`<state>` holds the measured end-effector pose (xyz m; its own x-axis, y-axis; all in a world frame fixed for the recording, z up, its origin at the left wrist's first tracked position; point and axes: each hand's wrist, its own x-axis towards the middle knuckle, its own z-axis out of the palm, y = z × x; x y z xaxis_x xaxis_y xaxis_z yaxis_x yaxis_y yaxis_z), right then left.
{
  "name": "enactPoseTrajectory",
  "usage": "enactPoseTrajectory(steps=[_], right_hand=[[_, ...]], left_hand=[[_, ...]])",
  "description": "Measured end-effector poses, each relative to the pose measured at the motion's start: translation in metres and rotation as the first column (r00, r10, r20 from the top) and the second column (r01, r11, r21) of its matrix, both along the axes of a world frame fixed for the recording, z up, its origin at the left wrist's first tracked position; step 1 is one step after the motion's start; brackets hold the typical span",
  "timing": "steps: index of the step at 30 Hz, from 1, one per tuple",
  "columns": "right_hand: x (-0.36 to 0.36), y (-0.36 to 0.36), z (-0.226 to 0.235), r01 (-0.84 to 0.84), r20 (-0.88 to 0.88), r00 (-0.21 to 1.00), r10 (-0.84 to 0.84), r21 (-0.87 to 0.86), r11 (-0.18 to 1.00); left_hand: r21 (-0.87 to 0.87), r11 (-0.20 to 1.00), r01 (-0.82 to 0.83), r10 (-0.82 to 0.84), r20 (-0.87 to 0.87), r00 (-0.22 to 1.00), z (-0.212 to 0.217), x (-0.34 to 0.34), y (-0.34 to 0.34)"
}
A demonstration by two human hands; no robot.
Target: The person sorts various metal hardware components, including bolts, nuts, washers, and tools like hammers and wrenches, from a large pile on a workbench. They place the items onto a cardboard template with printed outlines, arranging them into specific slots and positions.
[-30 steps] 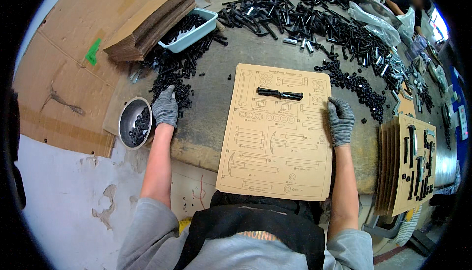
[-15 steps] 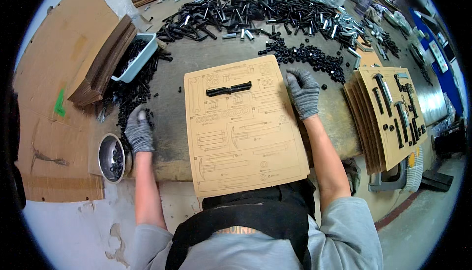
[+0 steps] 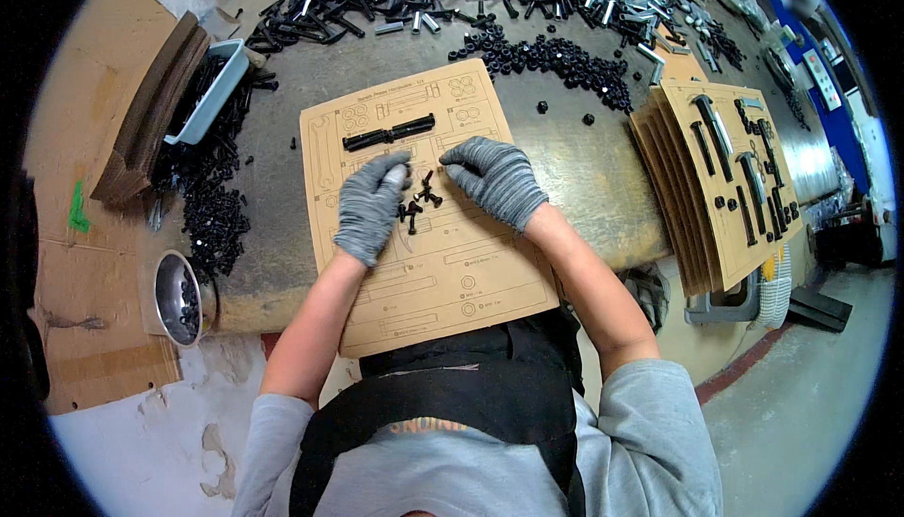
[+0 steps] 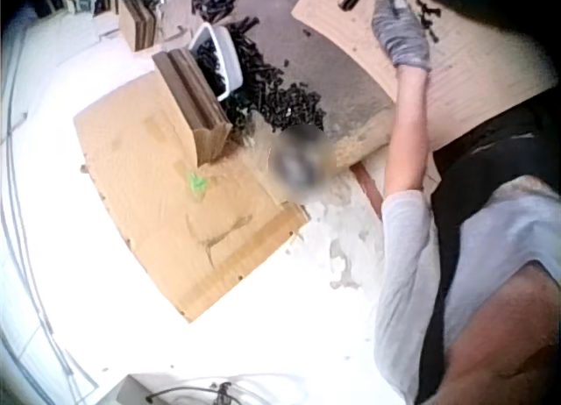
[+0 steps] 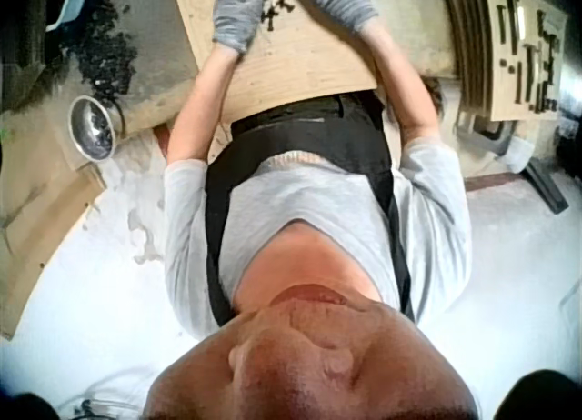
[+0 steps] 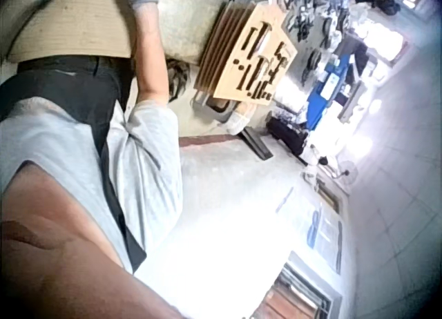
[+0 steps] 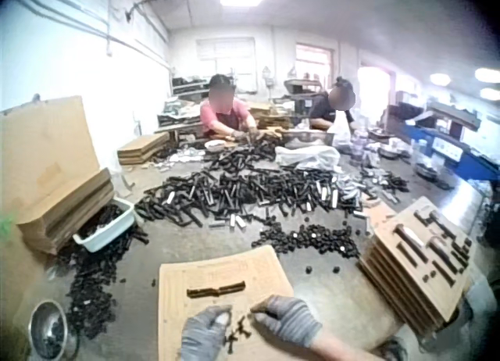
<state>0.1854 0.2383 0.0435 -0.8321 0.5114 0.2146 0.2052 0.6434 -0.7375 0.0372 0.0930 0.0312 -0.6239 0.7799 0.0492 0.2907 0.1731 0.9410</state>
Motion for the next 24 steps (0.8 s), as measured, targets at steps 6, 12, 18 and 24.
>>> enactPoseTrajectory(steps=[6, 12, 18, 24], right_hand=[[0.001, -0.003, 0.002, -0.010, 0.051, 0.999, 0.010, 0.003, 1.000], [-0.029, 0.001, 0.019, -0.312, 0.247, 0.941, 0.231, 0.367, 0.876], [-0.052, 0.015, 0.007, -0.278, 0.323, 0.934, 0.152, 0.393, 0.876], [-0.063, 0.018, 0.003, 0.026, 0.205, 0.978, -0.028, 0.009, 1.000]], left_hand=[[-0.086, 0.993, -0.078, 0.072, -0.072, 0.995, 0.008, -0.015, -0.018], [-0.298, 0.953, -0.058, -0.073, -0.411, 0.909, 0.022, -0.020, -0.002], [-0.306, 0.949, 0.069, -0.242, -0.574, 0.782, 0.016, -0.028, 0.022], [-0.265, 0.964, -0.029, -0.147, -0.621, 0.770, 0.013, -0.028, 0.016]])
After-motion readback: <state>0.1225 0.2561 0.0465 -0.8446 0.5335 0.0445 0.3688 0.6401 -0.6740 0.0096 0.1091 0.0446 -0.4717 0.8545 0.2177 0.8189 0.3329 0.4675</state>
